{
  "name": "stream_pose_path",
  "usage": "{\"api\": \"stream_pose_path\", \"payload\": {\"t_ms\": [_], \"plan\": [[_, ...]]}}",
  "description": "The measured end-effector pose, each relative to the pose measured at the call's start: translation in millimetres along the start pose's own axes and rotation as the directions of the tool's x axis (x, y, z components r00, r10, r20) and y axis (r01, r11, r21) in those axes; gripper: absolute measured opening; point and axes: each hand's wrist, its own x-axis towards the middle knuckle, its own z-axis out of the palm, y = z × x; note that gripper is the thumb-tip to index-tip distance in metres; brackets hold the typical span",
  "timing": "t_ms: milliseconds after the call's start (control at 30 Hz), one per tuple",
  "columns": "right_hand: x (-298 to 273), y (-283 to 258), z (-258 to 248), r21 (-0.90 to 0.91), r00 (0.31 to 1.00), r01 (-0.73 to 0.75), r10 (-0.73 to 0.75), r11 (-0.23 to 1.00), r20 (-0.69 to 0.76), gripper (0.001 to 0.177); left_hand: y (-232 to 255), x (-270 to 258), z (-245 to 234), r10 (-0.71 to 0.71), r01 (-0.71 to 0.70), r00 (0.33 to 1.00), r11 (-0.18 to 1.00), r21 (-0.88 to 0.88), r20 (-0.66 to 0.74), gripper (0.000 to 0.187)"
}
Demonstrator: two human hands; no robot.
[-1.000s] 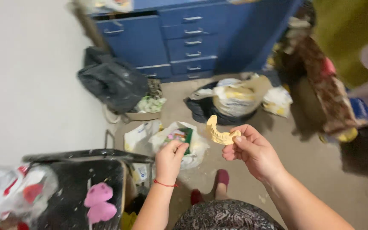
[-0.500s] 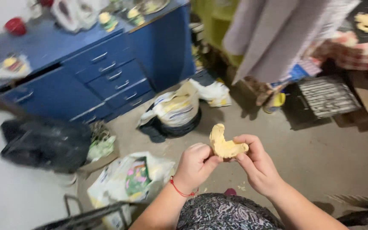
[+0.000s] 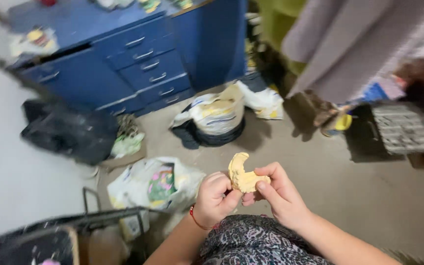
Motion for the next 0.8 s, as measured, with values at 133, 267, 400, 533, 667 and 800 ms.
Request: {"api": "stream_pose_path", "payload": {"t_ms": [133,267,400,533,667,800], "plan": [[8,36,29,0.028,0.973,-0.215,0.212,0.976,0.097,0.024,1,-57,-33,-0.085,0.104,0.987,0.985,0.135,-0.139,0.037],[17,52,57,-0.08,0.953,-0.244,0.254,0.967,0.166,0.023,-1,-100,-59,-0.232,0.257,0.962,0.947,0.194,-0.144,0.025],[32,41,44,-0.509,0.99,-0.063,0.119,0.859,0.08,0.029,-28,-111,-94,-0.213,0.208,0.977,0.94,0.271,-0.013,0.057],[20,22,7,-0.65,0.991,-0.114,0.043,0.751,-0.124,0.031,-89,-146,-128,-0.587,0.534,0.768,0.364,0.763,-0.258,0.029],[-15,13,-47,-0.717,0.977,-0.112,-0.053,0.688,-0.204,0.039,-202,-237,-145,-0.725,0.625,0.561,0.055,0.779,-0.399,0.03],[-59,-5,-101,-0.682,0.906,-0.222,-0.112,0.697,-0.409,0.031,-170,-143,-107,-0.94,0.613,0.268,-0.005,0.79,-0.213,0.038]]}}
